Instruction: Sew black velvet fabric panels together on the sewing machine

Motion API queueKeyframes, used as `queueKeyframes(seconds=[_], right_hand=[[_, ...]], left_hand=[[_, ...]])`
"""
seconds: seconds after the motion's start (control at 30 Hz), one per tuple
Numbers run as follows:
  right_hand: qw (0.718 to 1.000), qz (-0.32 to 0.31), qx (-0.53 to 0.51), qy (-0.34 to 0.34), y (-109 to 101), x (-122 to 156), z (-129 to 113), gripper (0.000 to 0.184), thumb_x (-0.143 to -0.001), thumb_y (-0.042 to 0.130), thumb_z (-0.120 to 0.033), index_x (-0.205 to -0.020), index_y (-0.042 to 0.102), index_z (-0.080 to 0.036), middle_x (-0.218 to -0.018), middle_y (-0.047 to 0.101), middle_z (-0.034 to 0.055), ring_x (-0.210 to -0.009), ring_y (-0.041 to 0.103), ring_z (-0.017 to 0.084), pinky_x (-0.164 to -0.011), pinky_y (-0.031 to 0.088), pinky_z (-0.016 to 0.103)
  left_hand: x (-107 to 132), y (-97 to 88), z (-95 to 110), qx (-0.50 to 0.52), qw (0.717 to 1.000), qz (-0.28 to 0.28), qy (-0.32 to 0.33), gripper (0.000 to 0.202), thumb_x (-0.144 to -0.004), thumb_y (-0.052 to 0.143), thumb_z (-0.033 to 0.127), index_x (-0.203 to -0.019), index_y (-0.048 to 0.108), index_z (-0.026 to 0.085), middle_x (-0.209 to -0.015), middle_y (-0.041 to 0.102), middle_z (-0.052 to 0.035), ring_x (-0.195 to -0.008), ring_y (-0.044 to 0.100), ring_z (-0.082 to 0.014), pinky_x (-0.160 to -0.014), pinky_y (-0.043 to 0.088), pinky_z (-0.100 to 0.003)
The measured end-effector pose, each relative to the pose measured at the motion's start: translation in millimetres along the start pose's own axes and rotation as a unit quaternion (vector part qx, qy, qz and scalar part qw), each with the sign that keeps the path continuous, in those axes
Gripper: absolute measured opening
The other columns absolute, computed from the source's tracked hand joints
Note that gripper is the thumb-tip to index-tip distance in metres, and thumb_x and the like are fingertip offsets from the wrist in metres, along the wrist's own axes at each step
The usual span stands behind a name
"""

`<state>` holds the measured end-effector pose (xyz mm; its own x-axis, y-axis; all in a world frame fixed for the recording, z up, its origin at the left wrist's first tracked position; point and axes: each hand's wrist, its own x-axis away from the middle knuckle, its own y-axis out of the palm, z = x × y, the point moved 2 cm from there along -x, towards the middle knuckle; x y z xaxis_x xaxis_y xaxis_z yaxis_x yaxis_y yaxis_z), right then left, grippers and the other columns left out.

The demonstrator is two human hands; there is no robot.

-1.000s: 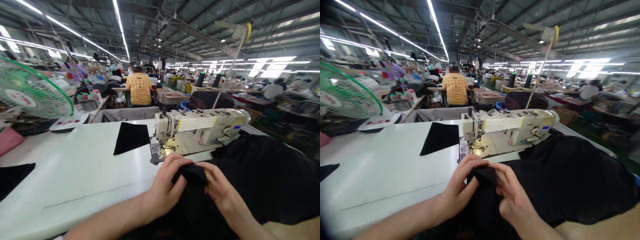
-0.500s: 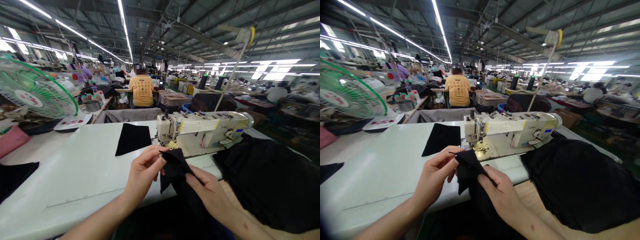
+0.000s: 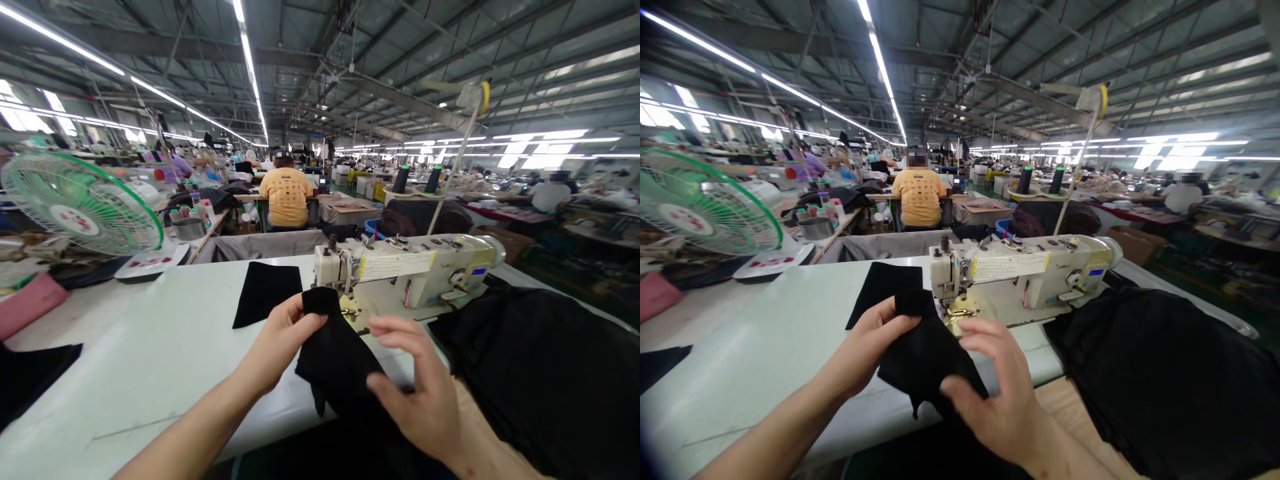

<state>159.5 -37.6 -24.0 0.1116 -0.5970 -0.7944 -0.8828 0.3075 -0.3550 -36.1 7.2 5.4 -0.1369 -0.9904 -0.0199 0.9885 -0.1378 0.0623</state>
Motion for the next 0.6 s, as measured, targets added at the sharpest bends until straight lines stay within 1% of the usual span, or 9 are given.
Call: queueKeyframes(seconds=[0.07,0.1,0.17,0.23,0.3,0.37,0.43,0.5,0.6], right_hand=[[0.995,-0.054,0.044,-0.068,3,2,-12,0.051,-0.080,0.077,-0.041,-0.123,0.055,-0.024,-0.125,0.066,0.0147,-0.117,0.062,0.033,-0.095,0.053,0.051],[0.992,-0.069,0.069,-0.085,6,3,-15,0.052,-0.080,0.077,-0.037,-0.125,0.055,-0.023,-0.126,0.066,0.0147,-0.116,0.063,0.033,-0.095,0.053,0.051],[0.987,-0.066,0.099,-0.106,11,4,-16,0.038,-0.085,0.067,-0.019,-0.122,0.058,-0.023,-0.123,0.069,0.0123,-0.112,0.065,0.029,-0.094,0.054,0.048],[0.989,-0.061,0.075,-0.110,14,3,-15,0.034,-0.087,0.057,-0.008,-0.118,0.061,-0.023,-0.115,0.073,0.0083,-0.106,0.069,0.025,-0.092,0.056,0.042],[0.992,-0.064,0.029,-0.100,14,1,-15,0.031,-0.089,0.057,-0.009,-0.114,0.065,-0.025,-0.109,0.075,0.0054,-0.100,0.071,0.022,-0.089,0.057,0.038],[0.995,-0.068,-0.007,-0.071,8,-1,-17,0.025,-0.091,0.059,-0.013,-0.110,0.068,-0.026,-0.104,0.077,0.0033,-0.094,0.073,0.021,-0.085,0.059,0.033],[0.999,-0.045,-0.022,-0.010,-2,-5,-17,0.018,-0.092,0.061,-0.019,-0.103,0.072,-0.027,-0.097,0.079,0.0020,-0.085,0.075,0.021,-0.078,0.060,0.030],[0.997,0.002,-0.014,0.071,-14,-13,-9,0.013,-0.092,0.062,-0.027,-0.095,0.075,-0.026,-0.088,0.079,0.0013,-0.076,0.074,0.021,-0.069,0.060,0.028],[0.987,0.040,0.026,0.151,-29,-41,12,0.020,-0.090,0.064,-0.040,-0.091,0.076,-0.024,-0.078,0.076,0.0007,-0.067,0.071,0.020,-0.063,0.058,0.029]], left_hand=[[-1,4.8,2,0.013,1.000,0.005,0.014,0.022,-0.070,0.073,0.031,-0.086,0.071,0.017,-0.083,0.070,-0.0020,-0.073,0.060,-0.0155,-0.065,0.048,-0.024],[-1,6.7,3,0.015,1.000,-0.001,0.021,0.022,-0.070,0.073,0.032,-0.087,0.071,0.017,-0.083,0.070,-0.0019,-0.076,0.061,-0.0161,-0.068,0.049,-0.024],[1,9.1,4,0.012,0.999,-0.032,0.035,0.025,-0.069,0.077,0.032,-0.089,0.071,0.018,-0.085,0.070,-0.0017,-0.081,0.062,-0.0167,-0.073,0.050,-0.025],[5,9.5,5,0.011,0.996,-0.079,0.036,0.032,-0.067,0.082,0.037,-0.089,0.070,0.018,-0.081,0.067,-0.0009,-0.076,0.061,-0.0152,-0.068,0.050,-0.024],[9,6.9,4,0.019,0.994,-0.108,0.024,0.034,-0.071,0.080,0.045,-0.084,0.067,0.017,-0.072,0.061,0.0007,-0.063,0.057,-0.0123,-0.057,0.049,-0.022],[12,0.9,4,0.021,0.994,-0.106,0.011,0.036,-0.077,0.073,0.051,-0.077,0.064,0.017,-0.066,0.055,0.0017,-0.054,0.052,-0.0107,-0.048,0.047,-0.021],[11,-8.7,6,-0.006,0.997,-0.079,0.015,0.037,-0.079,0.070,0.053,-0.073,0.062,0.017,-0.065,0.052,0.0017,-0.052,0.050,-0.0105,-0.042,0.046,-0.020],[5,-21.1,15,-0.082,0.995,-0.031,0.050,0.038,-0.077,0.070,0.053,-0.069,0.061,0.017,-0.065,0.048,0.0026,-0.050,0.047,-0.0101,-0.037,0.043,-0.019],[-11,-36.8,44,-0.222,0.966,0.035,0.125,0.040,-0.075,0.069,0.054,-0.063,0.057,0.018,-0.060,0.042,0.0050,-0.043,0.043,-0.0069,-0.031,0.037,-0.015]])
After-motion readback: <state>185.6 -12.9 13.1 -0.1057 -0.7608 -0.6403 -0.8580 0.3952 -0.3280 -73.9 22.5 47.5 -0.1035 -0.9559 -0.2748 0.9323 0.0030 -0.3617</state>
